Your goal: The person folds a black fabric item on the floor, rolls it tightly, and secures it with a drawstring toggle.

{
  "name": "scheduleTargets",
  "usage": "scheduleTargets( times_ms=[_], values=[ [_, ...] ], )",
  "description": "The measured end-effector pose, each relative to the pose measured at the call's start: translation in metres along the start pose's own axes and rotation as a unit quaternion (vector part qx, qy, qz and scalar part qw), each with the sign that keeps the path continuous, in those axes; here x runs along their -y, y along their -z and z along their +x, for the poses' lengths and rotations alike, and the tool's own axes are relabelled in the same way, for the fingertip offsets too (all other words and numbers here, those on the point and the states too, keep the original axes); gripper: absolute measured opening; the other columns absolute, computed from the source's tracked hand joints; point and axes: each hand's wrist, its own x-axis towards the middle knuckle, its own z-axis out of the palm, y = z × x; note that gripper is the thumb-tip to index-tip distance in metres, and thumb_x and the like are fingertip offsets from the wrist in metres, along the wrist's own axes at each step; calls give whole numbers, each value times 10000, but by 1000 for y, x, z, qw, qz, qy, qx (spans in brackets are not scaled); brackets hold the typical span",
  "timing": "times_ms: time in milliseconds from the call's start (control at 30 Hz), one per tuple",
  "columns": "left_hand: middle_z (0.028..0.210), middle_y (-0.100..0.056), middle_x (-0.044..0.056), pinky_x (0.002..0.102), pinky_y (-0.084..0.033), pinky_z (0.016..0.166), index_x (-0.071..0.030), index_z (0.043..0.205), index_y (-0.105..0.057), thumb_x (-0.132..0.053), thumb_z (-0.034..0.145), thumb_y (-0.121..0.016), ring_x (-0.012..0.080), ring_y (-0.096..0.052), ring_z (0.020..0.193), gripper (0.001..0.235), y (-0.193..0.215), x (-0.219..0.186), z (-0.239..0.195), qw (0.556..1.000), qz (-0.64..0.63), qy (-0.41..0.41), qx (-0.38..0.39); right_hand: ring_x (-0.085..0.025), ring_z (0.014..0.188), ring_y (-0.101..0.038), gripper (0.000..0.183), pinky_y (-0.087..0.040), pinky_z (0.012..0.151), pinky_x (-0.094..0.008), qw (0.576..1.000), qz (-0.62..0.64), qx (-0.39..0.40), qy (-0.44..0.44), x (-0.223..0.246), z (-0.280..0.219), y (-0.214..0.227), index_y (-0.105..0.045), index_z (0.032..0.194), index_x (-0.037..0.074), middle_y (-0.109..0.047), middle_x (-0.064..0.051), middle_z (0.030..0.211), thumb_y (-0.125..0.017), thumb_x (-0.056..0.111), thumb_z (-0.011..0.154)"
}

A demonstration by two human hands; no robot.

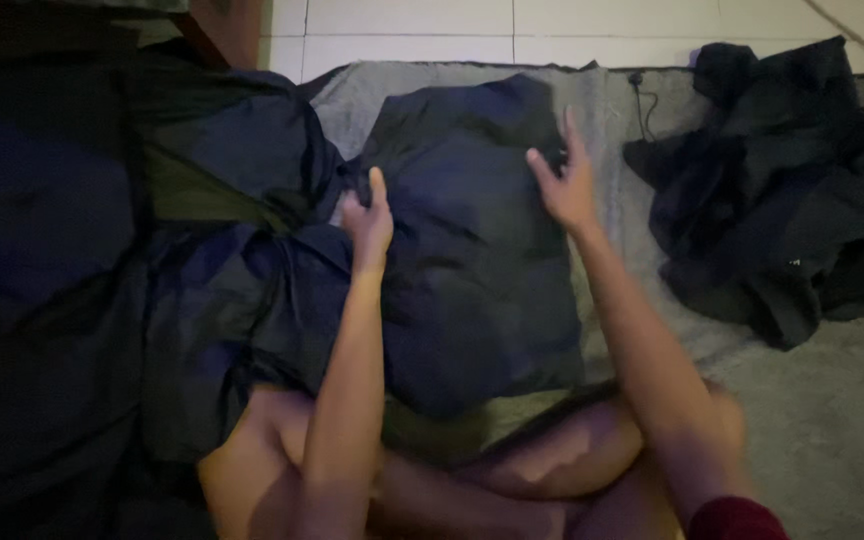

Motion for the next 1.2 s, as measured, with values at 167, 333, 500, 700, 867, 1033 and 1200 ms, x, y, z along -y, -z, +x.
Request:
scheduleTargets(
  times_ms=[167,333,500,700,867,1033,1200],
  values=[
    [1441,-528,427,687,-469,1155,118,1485,-495,-680,1151,-523,588,-545,1383,865,15,28,7,986,146,-65,43,-547,1646,-265,707,-322,1315,-729,968,-247,39,-13,-12,-26,-24,-54,1819,221,-183,-349,1785,-437,405,1254],
    [1364,-542,335,661,-438,1156,23,1477,-523,-722,1021,-702,616,-581,1298,891,27,28,-7,971,222,-85,-10,-486,1695,-200,782,-289,1355,-673,972,-234,21,4,-23,-60,-20,-105,1832,332,-8,-220,1851,-543,494,1205],
    [1535,-447,480,709,-370,1237,137,1648,-282,-604,1077,-717,642,-455,1463,1031,48,32,-39,964,168,-127,164,-484,1704,-48,766,-219,1352,-697,944,-307,109,48,-23,-91,-29,-209,1823,294,-11,-237,1858,-513,555,1170],
    [1530,-489,405,695,-398,1190,63,1701,-341,-385,1075,-752,632,-490,1415,872,78,26,-86,932,174,-314,46,-490,1698,-90,861,-231,1348,-677,988,-111,86,-71,-40,-115,10,-177,1812,370,24,-233,1851,-617,590,1106],
    [1674,-275,439,825,-374,1133,-180,1797,-173,-605,919,-839,725,-420,1438,1181,63,67,-111,937,234,-158,208,-450,1676,-254,960,-287,1339,-683,973,-129,120,-149,-66,-130,-2,-155,1809,356,-201,-228,1827,-713,511,1043],
    [1667,-308,485,758,-292,1255,-129,1807,-45,-774,945,-749,667,-336,1549,1286,47,57,-74,977,154,-21,146,-433,1542,-500,1251,-403,1258,-673,969,-32,-8,-243,-78,-131,9,-134,1805,293,-541,-283,1619,-944,531,882],
    [1389,-677,396,644,-535,1127,35,1533,-524,-766,892,-817,513,-667,1342,1067,22,78,-64,977,110,77,165,-551,1601,-355,1205,-310,1320,-708,948,-9,77,-309,-80,-118,20,-247,1721,-36,-397,-392,1690,-953,320,813]
  ],
)
